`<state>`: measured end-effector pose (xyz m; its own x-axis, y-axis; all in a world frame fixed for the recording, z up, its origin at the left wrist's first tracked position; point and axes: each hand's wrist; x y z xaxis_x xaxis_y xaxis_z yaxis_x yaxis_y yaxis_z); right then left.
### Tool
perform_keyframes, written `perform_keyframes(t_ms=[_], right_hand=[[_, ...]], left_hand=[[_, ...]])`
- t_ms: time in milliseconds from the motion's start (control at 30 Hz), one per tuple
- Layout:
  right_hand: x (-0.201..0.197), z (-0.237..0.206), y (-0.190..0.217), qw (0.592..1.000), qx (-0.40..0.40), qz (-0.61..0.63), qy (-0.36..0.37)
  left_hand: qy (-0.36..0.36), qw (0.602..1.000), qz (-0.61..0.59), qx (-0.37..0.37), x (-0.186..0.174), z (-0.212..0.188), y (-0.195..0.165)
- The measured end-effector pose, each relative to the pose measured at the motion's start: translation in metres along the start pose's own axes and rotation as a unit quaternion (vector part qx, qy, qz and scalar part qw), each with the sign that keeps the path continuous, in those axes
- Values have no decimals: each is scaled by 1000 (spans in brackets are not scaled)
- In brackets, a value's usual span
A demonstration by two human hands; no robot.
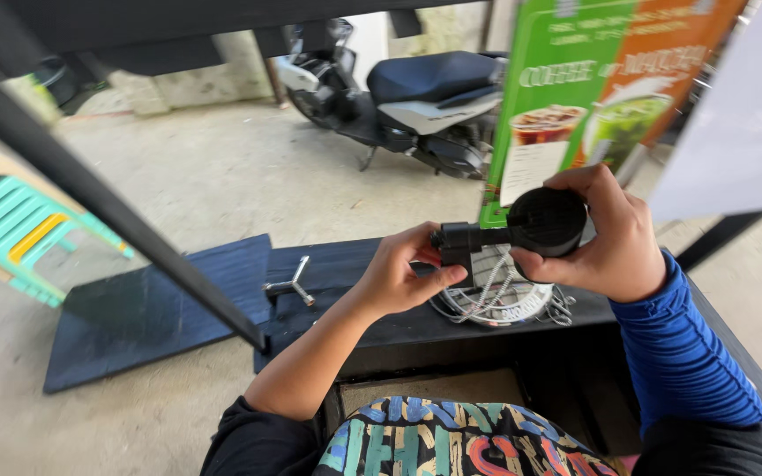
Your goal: The person uses a brush to clean a cylindrical metal object and a black wooden surface. They then pick up a metal mesh strainer and place it on the surface. The person continues to brush the wooden surface and handles a socket wrench while standing in a workshop area.
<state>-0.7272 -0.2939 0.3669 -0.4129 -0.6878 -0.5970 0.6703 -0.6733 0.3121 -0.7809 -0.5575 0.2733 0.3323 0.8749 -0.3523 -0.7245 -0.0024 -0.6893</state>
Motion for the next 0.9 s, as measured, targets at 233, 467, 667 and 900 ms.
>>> perform_keyframes(t_ms=[233, 467, 667, 900], right_hand=[[32, 74, -6, 707, 44, 698, 102], [91, 101, 12, 852, -39, 512, 101], [50, 154, 42, 968, -219, 92, -80], [-32, 238, 25, 884, -391, -154, -205]], left_hand=[[-81, 974, -210, 16, -69, -8, 7], [-192, 944, -263, 45, -95, 47, -18], [-234, 956, -54, 169, -110, 110, -72], [-240, 766, 519, 292, -186, 201, -146]])
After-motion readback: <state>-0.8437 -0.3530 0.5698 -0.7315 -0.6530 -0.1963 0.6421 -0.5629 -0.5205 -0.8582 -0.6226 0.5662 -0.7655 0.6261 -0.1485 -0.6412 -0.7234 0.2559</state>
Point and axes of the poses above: each hand's wrist, its own z-axis towards the middle knuckle, its own x-axis out of the palm, y = z × x, and after that the axes turned 2 degrees about z, right-handed
